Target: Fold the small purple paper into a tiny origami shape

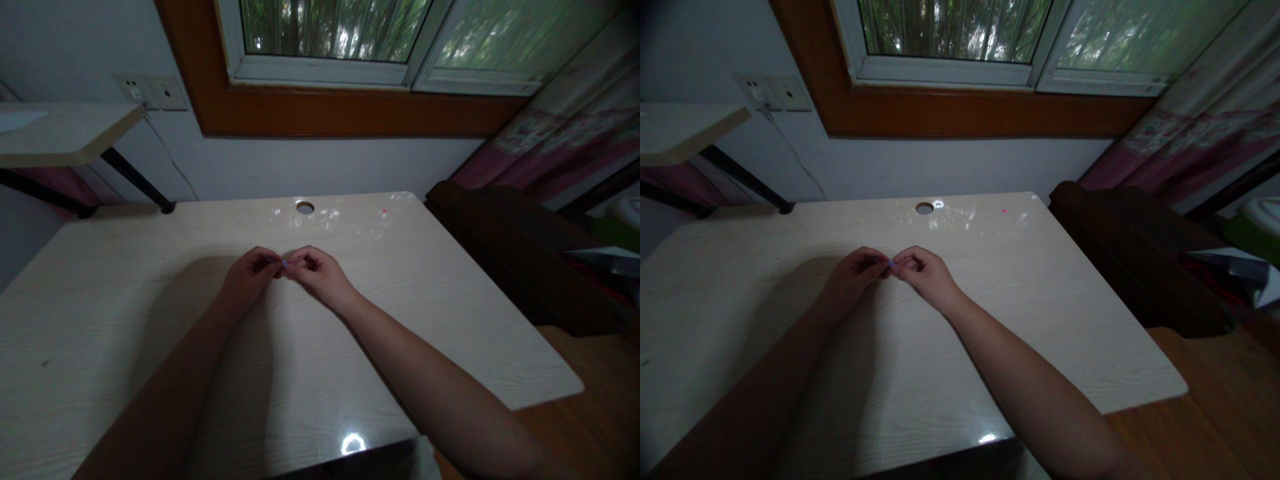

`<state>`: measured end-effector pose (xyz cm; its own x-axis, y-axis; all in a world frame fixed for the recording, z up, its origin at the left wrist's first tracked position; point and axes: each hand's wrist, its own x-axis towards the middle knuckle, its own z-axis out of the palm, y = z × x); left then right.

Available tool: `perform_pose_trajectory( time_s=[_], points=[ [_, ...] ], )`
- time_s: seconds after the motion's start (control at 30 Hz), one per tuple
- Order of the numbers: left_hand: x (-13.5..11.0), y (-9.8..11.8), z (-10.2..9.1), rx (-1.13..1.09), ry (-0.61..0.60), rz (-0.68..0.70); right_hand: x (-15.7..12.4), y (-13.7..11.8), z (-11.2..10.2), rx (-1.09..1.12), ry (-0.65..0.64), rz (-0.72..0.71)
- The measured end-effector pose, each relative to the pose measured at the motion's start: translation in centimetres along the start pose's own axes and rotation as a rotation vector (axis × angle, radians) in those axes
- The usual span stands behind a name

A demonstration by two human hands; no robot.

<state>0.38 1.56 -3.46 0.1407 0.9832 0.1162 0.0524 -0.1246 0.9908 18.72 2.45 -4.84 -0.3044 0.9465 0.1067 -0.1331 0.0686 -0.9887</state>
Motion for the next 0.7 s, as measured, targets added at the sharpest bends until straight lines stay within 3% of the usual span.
perform_pose_trajectory(
  time_s=[0.7],
  points=[
    [-0.26,0.01,0.24,-0.077,-0.020,-0.005,0.14,-0.35,0.11,0.012,0.053,0.044]
  ],
)
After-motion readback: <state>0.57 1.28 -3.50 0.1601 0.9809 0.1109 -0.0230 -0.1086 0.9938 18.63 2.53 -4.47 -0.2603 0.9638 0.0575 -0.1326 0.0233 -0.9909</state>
